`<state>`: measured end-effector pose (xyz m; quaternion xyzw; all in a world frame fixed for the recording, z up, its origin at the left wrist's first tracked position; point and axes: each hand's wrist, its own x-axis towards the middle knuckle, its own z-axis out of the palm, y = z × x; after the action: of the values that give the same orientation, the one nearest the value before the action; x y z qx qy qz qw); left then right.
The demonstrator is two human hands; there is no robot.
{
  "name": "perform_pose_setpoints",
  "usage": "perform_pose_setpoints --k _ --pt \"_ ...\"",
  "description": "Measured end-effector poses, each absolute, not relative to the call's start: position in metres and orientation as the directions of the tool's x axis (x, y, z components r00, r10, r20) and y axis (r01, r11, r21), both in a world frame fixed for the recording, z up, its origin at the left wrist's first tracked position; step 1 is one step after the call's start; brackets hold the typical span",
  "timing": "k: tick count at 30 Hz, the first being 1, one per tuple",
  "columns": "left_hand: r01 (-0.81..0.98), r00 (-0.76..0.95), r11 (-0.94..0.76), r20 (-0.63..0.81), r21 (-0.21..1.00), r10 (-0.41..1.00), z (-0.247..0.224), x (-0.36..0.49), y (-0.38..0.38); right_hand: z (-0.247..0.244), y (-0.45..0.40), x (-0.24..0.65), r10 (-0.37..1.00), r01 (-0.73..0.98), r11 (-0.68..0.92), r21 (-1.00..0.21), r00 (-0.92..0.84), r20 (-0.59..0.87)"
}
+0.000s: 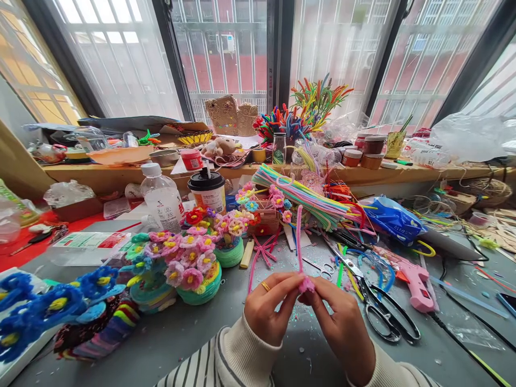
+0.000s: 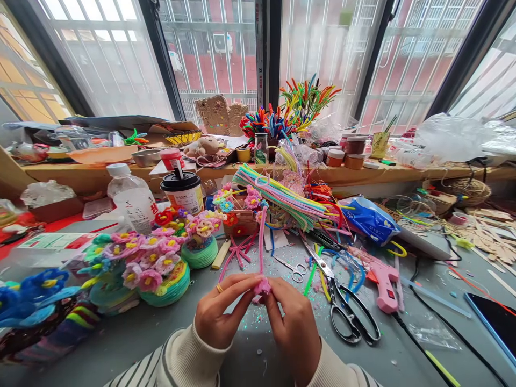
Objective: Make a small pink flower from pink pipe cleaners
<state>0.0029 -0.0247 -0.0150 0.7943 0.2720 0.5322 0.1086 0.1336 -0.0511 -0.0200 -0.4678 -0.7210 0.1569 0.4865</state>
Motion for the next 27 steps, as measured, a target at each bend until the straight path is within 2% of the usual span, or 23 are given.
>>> perform_pose_setpoints --k 7,14,17,19,21,24,27 --pt "0.352 0.277 -0.826 0.794 0.441 0.542 -0.016 0.003 -0.025 -0.023 -0.051 0.134 0.829 0.536 0.527 -0.66 -0.152 0.539" --pt "0.332 0.283 -0.83 0.792 0.448 0.541 -0.014 0.005 -0.027 -0.027 -0.052 0.135 0.835 0.527 0.519 -0.673 -0.143 0.531" --pt "0.313 0.28 -0.801 0.757 0.509 0.591 -0.014 0.004 -0.028 -0.025 -0.053 0.134 0.856 0.504 0.488 -0.712 -0.121 0.502" --pt "0.309 0.259 -0.734 0.689 0.605 0.677 -0.014 0.004 -0.028 -0.022 -0.053 0.135 0.891 0.461 0.44 -0.771 -0.118 0.438" --pt "0.267 0.225 -0.618 0.576 0.739 0.786 -0.015 0.006 -0.027 -0.018 -0.052 0.136 0.937 0.361 0.349 -0.865 -0.124 0.326" --pt "0.008 0.147 -0.351 0.346 0.936 0.927 -0.017 0.009 -0.025 -0.018 -0.046 0.139 0.983 0.088 0.167 -0.982 -0.096 0.159" --pt "-0.179 0.147 -0.171 0.198 0.969 0.969 -0.018 0.012 -0.023 -0.021 -0.04 0.142 0.998 -0.226 -0.022 -0.974 -0.068 -0.007"
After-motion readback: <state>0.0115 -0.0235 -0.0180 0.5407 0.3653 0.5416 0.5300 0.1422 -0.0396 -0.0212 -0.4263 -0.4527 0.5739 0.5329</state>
